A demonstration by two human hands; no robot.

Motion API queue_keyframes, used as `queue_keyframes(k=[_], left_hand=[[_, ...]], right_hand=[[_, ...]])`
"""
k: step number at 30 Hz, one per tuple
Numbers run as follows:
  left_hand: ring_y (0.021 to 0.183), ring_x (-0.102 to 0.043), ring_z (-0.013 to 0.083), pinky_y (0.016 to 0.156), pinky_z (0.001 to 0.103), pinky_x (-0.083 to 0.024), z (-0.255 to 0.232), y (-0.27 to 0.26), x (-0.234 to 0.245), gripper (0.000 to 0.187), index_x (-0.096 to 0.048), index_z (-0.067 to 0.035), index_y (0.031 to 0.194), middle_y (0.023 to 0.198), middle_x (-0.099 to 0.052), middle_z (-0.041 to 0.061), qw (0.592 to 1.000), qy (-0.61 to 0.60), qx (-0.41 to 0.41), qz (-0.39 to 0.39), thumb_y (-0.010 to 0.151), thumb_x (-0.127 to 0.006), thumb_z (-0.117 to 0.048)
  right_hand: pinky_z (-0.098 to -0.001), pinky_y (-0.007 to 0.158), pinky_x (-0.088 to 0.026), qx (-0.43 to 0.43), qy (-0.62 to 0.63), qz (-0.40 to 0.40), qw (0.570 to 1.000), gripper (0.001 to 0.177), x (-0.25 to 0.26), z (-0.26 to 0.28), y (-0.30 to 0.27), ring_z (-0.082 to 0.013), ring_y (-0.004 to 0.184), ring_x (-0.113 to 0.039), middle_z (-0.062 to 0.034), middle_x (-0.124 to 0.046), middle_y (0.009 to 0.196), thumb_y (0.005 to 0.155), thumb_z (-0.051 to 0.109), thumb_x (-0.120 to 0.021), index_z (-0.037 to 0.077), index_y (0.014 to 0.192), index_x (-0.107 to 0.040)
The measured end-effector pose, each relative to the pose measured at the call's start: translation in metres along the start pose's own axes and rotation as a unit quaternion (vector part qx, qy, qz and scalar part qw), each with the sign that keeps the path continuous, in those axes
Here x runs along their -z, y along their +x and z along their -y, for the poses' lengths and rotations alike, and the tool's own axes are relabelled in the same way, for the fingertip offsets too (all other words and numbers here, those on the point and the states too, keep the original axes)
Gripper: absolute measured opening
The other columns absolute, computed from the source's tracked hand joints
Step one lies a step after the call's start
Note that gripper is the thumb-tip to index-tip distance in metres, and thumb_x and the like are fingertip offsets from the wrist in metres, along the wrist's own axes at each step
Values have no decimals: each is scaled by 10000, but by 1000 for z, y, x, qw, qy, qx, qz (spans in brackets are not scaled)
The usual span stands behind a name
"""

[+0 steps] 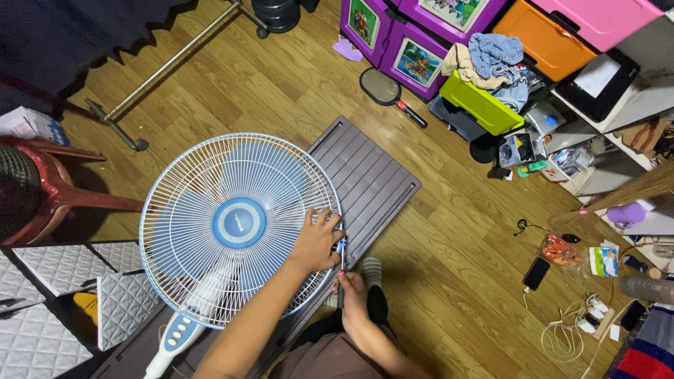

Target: The person assembles a standing fan by attaching the front grille, securing it with a screwdriver, and mounting the fan head onto the stand. The person then adjusts the fan's position and orientation.

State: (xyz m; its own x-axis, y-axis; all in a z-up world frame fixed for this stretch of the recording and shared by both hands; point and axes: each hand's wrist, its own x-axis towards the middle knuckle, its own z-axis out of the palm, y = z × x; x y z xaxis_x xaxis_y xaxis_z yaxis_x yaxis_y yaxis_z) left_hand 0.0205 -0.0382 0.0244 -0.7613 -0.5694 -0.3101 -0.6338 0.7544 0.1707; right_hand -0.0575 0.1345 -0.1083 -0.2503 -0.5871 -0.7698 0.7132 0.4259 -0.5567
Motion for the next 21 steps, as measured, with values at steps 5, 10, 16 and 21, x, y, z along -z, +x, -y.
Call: queue_keyframes(k=[5,10,16,21], left_hand=[[1422,-311,356,1169,618,-169,-7,3,0,540,-708,-161,1221,1410,-455,124,1000,-3,8,11,747,-736,-419],[1424,-309,346,1173,613,-167,-4,3,5,527,-716,-158,1201,1406,-461,113,1000,-9,16,13,740,-738,-412],[1406,-315,370,1149,620,-181,-1,3,3,551,-719,-152,1194,1396,-473,136,1000,-4,-1,-2,719,-736,-431],[1418,-312,365,1166,612,-177,2,3,2,539,-725,-161,1184,1403,-474,125,1000,-16,4,-4,719,-734,-433]], right_hand=[[-248,471,-386,15,-48,-20,999,234,-6,3,-5,-97,522,-454,-21,-551,680,1025,271,-592,72,909,-552],[-196,389,-295,-127,171,101,972,320,11,5,8,-57,478,-408,-12,-529,691,1043,337,-509,29,991,-582],[-186,368,-291,-228,308,249,890,281,37,-1,33,-58,495,-427,-16,-514,719,1037,310,-556,32,1004,-571],[-217,385,-303,-105,142,137,975,269,30,-13,35,-77,547,-474,-10,-555,746,979,251,-698,75,907,-507]])
